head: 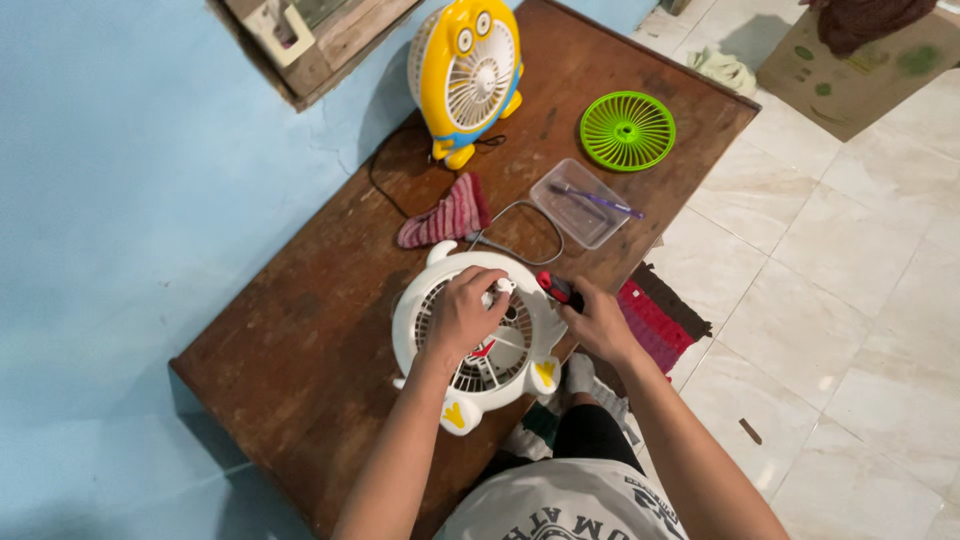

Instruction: The person disassembles a small white and green desk fan on a wooden table. They remove the front grille, then use a screwdriver to remove the central hub and fan blade. The removed parts are placed on the table.

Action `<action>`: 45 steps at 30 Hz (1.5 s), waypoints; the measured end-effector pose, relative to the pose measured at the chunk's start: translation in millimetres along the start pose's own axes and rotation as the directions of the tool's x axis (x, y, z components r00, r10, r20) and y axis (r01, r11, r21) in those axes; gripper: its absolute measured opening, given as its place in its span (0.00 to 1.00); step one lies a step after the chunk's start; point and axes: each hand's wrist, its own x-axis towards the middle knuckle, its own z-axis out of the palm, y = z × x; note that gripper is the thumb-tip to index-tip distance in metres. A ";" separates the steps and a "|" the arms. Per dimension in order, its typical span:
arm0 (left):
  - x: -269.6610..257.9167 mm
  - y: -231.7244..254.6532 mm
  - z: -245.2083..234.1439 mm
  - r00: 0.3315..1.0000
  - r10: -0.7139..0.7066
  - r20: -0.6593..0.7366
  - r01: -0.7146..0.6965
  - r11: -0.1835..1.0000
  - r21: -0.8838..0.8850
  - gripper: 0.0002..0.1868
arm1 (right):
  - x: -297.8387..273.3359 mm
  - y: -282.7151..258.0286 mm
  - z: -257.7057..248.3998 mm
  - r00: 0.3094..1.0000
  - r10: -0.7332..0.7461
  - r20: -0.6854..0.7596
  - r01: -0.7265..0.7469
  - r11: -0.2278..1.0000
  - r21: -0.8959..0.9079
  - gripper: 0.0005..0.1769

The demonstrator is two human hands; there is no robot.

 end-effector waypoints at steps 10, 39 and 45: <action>106.9 -10.7 125.7 0.998 -0.061 0.007 0.061 0.995 -0.080 0.14 | 91.4 92.1 -77.9 0.992 0.105 -0.070 -0.101 0.993 0.060 0.19; 172.1 -86.2 247.2 0.785 -0.586 0.202 0.567 0.549 -0.614 0.14 | 222.7 113.6 -100.4 0.941 0.153 0.301 -0.274 0.867 0.415 0.13; 178.2 -97.8 251.9 0.799 -0.577 0.170 0.554 0.596 -0.581 0.15 | 229.2 124.9 -89.2 0.952 0.125 0.279 -0.258 0.818 0.514 0.11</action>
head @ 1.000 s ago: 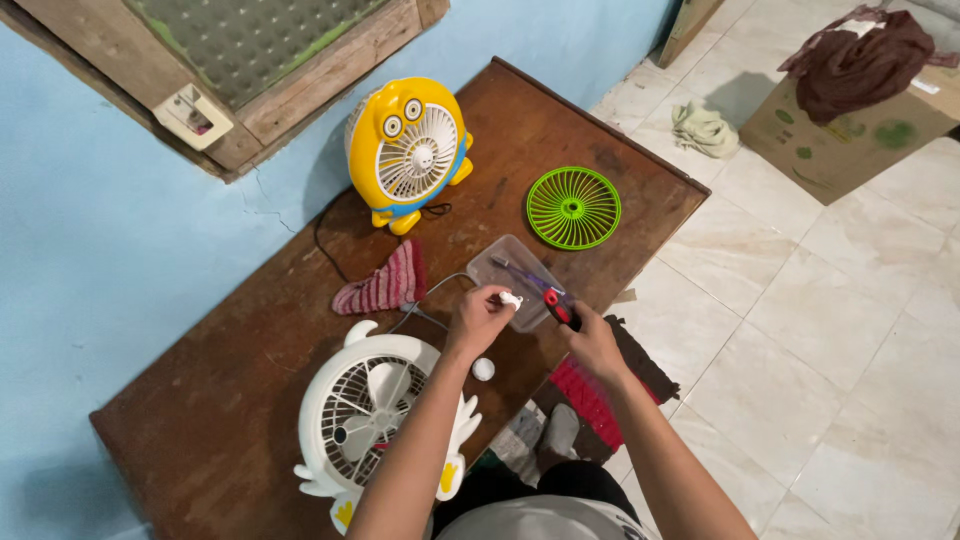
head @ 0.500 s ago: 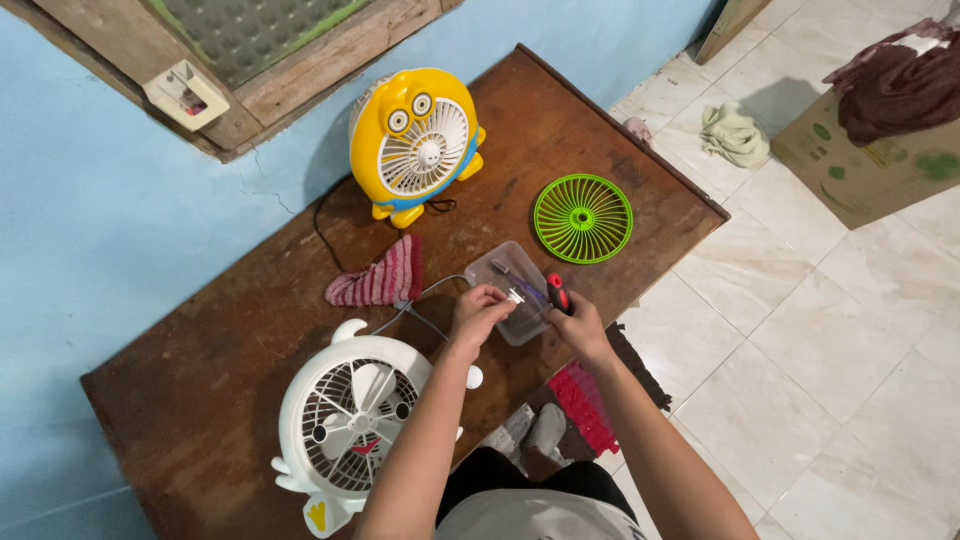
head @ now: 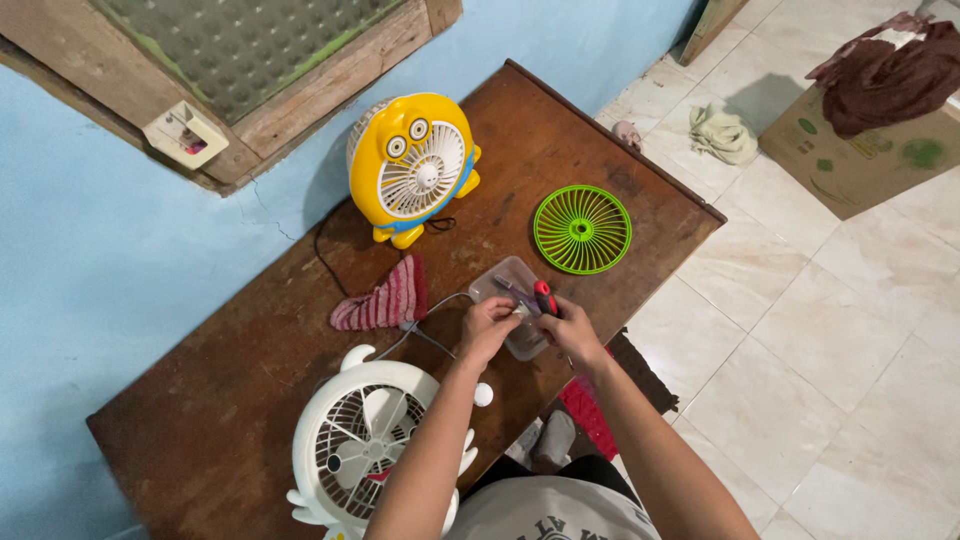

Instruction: The person disassembles a small white and green desk fan on a wooden table. They remove the front grille, then use a screwdriver to remove the central hub and fan blade. The removed parts are placed on the table.

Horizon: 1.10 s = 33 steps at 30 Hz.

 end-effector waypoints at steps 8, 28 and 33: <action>11.3 -18.5 -9.6 0.998 -0.026 0.059 0.020 0.995 0.098 0.14 | 0.5 -0.2 1.2 0.994 0.101 0.033 -0.101 0.995 -0.003 0.13; 13.8 -19.8 -15.8 0.988 0.051 0.145 -0.067 0.992 0.107 0.13 | 25.1 9.6 -1.4 0.988 -0.142 -0.055 0.136 0.986 -0.097 0.09; 16.9 -15.2 -17.5 0.979 0.136 0.154 -0.175 0.945 0.276 0.12 | 23.8 6.1 3.2 0.983 -0.135 -0.123 0.116 0.981 -0.154 0.10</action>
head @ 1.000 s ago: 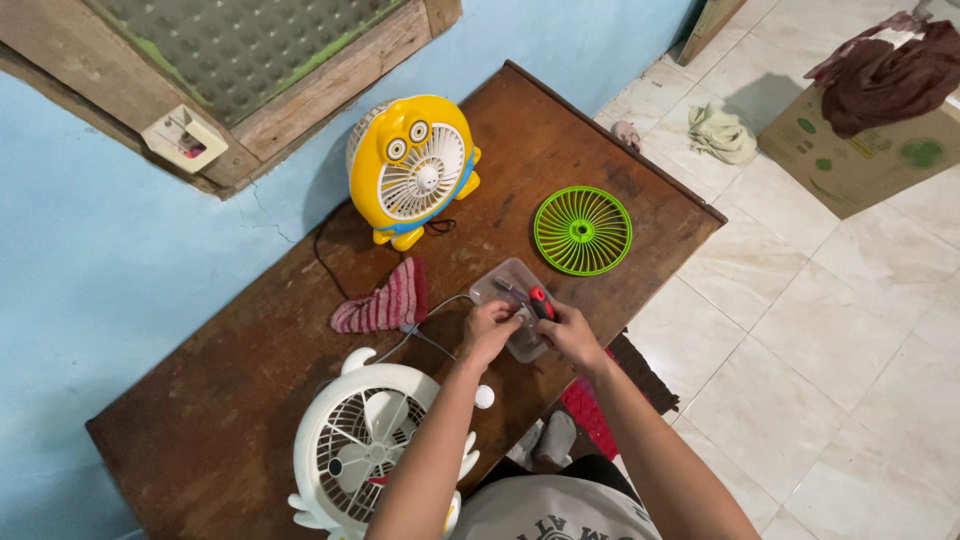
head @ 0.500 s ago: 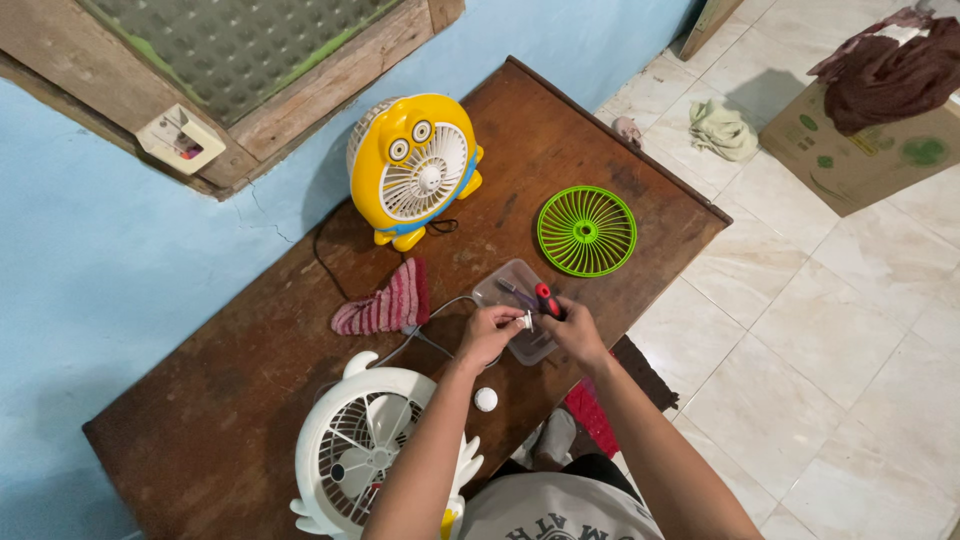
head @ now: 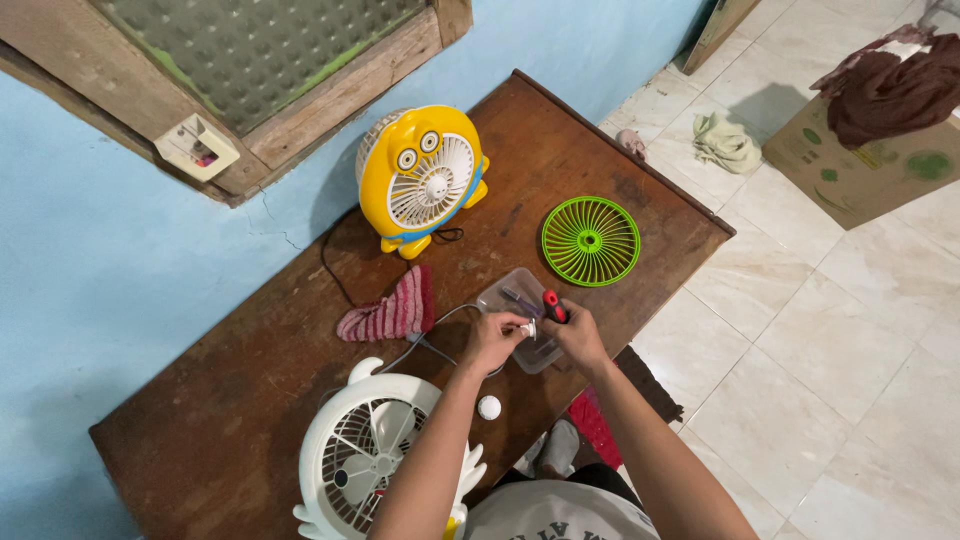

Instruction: The person disassembles a small white and green desk fan on a wooden table. They remove the front grille, then use a screwdriver to remove the central hub and fan blade. The removed parts are placed on the table.

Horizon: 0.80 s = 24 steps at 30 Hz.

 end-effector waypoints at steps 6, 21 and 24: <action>-6.7 15.2 -1.0 0.999 -0.034 -0.001 0.034 0.996 -0.078 0.15 | -1.5 -5.4 -0.6 0.997 0.012 -0.075 -0.019 0.995 -0.098 0.11; -13.0 15.9 -8.4 0.993 -0.104 0.052 0.112 0.972 -0.208 0.15 | -8.9 -16.5 2.4 1.000 0.008 0.031 -0.010 0.998 0.067 0.11; -12.6 13.1 -8.0 0.989 -0.131 0.073 0.146 0.951 -0.271 0.15 | -6.3 -21.1 -1.9 0.991 0.127 0.054 -0.132 0.983 0.125 0.09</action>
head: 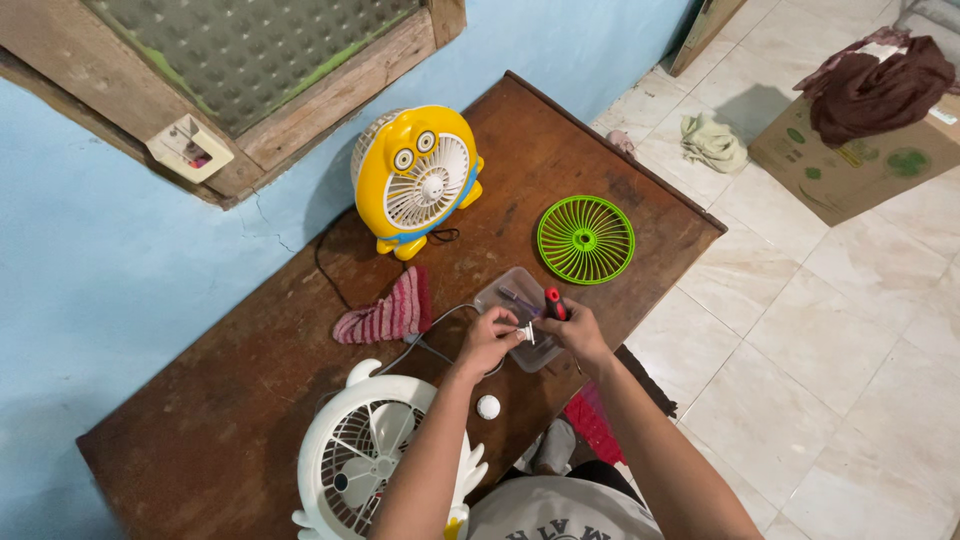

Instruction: The person disassembles a small white and green desk fan on a wooden table. They remove the front grille, then use a screwdriver to remove the central hub and fan blade. The removed parts are placed on the table.

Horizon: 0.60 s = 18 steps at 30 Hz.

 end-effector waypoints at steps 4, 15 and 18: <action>2.0 -4.1 2.4 0.999 -0.030 0.031 0.033 0.993 -0.115 0.14 | 0.0 2.3 -0.5 0.999 -0.032 0.028 0.031 0.998 0.050 0.10; 12.4 -25.0 -1.4 0.977 -0.100 0.191 0.169 0.906 -0.387 0.06 | 0.6 4.0 -3.7 0.993 0.091 0.079 -0.102 0.984 0.146 0.09; 15.2 -30.6 -2.1 0.958 -0.164 0.234 0.265 0.818 -0.510 0.06 | 1.4 7.1 -6.0 0.982 0.155 0.105 -0.175 0.957 0.231 0.08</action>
